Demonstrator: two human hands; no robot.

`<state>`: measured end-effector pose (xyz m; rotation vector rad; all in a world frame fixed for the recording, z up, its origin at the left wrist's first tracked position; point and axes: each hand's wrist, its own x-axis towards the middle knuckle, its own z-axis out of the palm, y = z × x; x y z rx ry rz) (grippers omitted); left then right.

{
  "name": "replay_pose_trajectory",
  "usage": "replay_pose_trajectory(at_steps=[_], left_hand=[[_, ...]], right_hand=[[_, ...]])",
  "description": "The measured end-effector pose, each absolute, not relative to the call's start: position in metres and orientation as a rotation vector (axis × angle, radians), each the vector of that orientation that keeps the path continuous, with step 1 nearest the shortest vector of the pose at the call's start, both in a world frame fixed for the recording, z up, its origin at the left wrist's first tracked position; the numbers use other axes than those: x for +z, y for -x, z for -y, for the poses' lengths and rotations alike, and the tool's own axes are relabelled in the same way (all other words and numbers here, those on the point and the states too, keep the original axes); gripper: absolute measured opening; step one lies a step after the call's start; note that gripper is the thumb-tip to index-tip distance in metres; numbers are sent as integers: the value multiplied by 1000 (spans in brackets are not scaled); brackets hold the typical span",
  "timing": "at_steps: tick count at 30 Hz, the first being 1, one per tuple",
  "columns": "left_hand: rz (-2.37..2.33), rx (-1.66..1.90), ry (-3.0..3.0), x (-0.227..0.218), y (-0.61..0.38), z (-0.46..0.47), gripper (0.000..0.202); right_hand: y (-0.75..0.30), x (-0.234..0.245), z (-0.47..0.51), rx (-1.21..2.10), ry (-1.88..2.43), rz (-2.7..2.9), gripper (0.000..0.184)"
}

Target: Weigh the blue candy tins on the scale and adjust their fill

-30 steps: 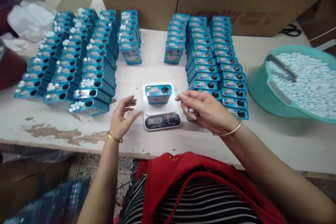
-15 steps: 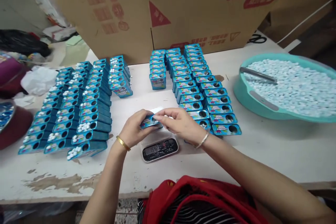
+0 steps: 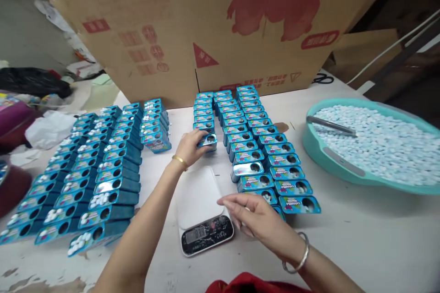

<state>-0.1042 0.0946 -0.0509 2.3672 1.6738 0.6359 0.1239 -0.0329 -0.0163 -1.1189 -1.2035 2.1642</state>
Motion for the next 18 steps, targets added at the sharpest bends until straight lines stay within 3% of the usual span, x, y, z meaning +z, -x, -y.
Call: replay_pose_trajectory(at_steps=[4,9,13,18], left_hand=[[-1883,474,-2480,-61,101,-116,41],[-2237,644,-2431,-54,135,-94,48],[-2768,308,-2068,-48,179,-77,37],[-2680,-80,-2149,-39,198,-63,15]], right_hand=[[-125,-21,39,2239,1128,1178,52],[-124,-24,44,2358,1115,1116,52],[-120,-20,47,2422,1030,1066,46],[-111,-10,59,2633,871,738,35]])
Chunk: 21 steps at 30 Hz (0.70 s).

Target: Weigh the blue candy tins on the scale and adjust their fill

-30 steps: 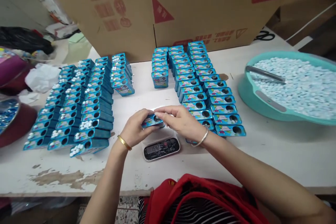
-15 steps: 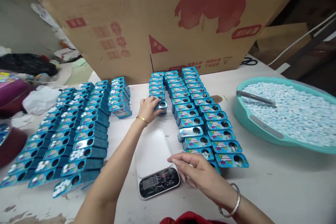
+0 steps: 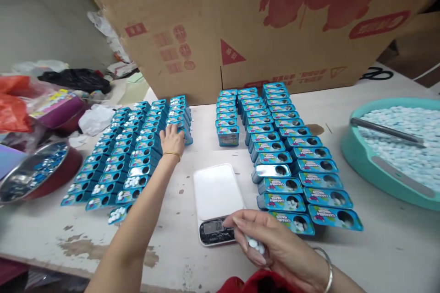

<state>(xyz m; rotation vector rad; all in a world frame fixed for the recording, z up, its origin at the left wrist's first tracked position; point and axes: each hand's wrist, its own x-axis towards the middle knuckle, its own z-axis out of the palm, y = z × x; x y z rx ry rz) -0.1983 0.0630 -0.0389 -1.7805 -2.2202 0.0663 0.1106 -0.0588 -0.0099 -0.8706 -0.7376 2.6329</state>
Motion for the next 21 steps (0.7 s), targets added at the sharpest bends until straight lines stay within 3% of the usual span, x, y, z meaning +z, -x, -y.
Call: replay_pose_trajectory(at_steps=[9,15,18,21], left_hand=[[1793,387,2372,41,102,26,22],[1686,519,2550,26,49,43,18],[1699,421,2533,24,51,43,21],[1820,47,2481,32,67,52,40]], right_hand=[[-116,-32,109,2805,929,473,33],[-131,-43,128,2736,961,535,37],[-137,-37,127,2754,971,498,36],[-146,-29,124,2782,960,505,35]])
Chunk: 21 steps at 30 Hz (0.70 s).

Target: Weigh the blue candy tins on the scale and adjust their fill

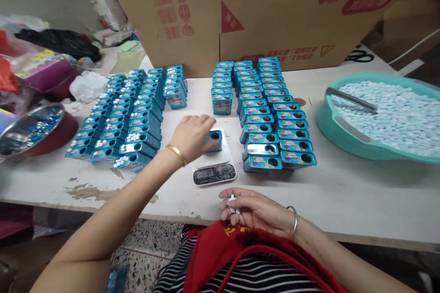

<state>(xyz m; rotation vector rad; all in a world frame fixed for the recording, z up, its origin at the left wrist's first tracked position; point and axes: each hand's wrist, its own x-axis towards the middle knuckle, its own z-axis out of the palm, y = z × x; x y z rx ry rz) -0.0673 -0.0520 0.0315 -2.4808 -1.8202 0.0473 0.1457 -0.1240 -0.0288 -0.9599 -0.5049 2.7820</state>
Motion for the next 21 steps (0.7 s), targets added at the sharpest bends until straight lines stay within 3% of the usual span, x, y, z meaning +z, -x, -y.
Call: replay_pose_trajectory(at_steps=[3,6,13,21], left_hand=[[2039,-456,2356,26,97,74,43],[2295,-780,2190,-10,128,109,38],[2542,-777,1909,-124,134,205,48],[2446,-769,1819,-143,121,216,45]], right_hand=[[-158,-24,121,2758,1024,585,29],[-169,-22,115,2707,1117,733,26],[-164,0,71,2423,1204,1262,25],[-113,24,6,1688,1123,1981,13]])
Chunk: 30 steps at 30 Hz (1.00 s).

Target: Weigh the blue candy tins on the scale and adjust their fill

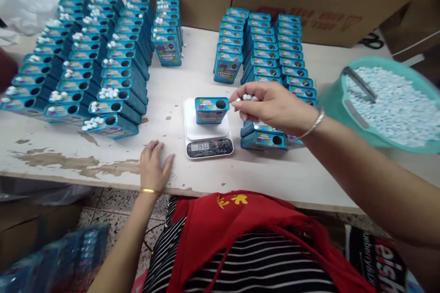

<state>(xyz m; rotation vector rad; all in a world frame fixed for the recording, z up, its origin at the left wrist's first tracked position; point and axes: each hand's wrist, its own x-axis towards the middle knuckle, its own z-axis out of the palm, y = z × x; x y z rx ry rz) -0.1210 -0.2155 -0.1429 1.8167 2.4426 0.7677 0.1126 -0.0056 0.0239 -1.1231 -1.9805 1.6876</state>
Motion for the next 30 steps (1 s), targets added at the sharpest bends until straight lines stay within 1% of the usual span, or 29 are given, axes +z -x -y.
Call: replay_pose_trajectory(at_steps=[3,7,11,16,22,24,26,30], left_hand=[[-2449,760,-1833,-142,125,214,43],[-2456,761,-1845,-142,125,214,42],[-2455,753,-1856,-142,124,215,42],[-2457,759,-1845,-142,125,214,42],[-2466,757,-1829,-142,124,215,42],[-2472,746,-1808,-142,123,215,42],[-2473,740,-1793,-142,122,216,42],[-2458,729,-1766,-142,119,216,43]], right_hand=[[-97,26,-7,1351,1152,2297,7],[-83,26,-15,926,1137,2621,12],[-76,25,-14,749,1086,2824,16],[-74,30,-13,641,1100,2962,24],[-71,28,-15,678,1012,2914,23],[-70,28,-16,752,977,2853,20],[-72,29,-17,956,972,2685,16],[-85,29,-17,1658,1067,1952,12]])
